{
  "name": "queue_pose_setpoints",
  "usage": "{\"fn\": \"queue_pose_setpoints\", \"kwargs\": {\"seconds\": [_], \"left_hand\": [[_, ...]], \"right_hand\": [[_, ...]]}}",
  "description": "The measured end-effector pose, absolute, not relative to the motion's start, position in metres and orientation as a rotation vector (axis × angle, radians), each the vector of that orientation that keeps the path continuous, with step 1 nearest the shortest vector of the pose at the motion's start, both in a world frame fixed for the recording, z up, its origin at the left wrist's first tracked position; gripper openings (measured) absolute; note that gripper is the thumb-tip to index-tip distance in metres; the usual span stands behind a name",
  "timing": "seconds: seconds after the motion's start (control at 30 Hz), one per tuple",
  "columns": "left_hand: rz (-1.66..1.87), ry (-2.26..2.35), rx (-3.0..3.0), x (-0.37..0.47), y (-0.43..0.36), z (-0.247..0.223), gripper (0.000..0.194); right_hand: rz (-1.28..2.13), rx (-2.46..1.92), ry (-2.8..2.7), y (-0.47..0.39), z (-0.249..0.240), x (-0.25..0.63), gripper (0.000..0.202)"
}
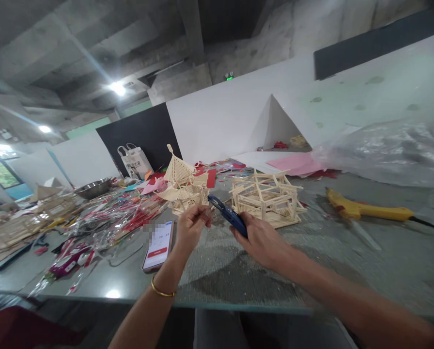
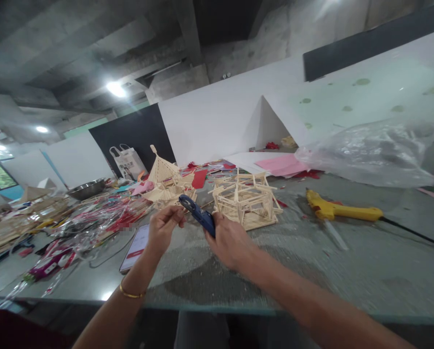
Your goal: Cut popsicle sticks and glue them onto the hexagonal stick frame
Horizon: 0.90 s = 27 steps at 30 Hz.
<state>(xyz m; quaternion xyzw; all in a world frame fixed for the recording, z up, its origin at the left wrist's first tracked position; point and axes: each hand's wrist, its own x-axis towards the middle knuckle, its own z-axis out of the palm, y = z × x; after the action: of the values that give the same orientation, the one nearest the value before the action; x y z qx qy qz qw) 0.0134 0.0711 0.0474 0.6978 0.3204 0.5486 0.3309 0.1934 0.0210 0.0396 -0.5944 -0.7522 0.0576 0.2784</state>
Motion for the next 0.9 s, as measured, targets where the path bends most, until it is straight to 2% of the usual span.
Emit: {"fn": "queue_pose_setpoints", "kwargs": {"seconds": [0.27, 0.47, 0.9], "left_hand": [[1.425, 0.794, 1.793, 0.013, 0.077, 0.044, 0.023], [1.505, 0.926, 1.864, 0.016, 0.071, 0.044, 0.018], [1.365, 0.677, 1.661, 0.009, 0.084, 0.039, 0.029]], "right_hand": [[0.121, -1.637, -1.998, 0.021, 0.037, 0.192, 0.027], [0.093, -1.743, -1.958, 0.019, 0.037, 0.188, 0.028], [0.06, -1.625, -1.997, 0.021, 0.037, 0.192, 0.025]]}}
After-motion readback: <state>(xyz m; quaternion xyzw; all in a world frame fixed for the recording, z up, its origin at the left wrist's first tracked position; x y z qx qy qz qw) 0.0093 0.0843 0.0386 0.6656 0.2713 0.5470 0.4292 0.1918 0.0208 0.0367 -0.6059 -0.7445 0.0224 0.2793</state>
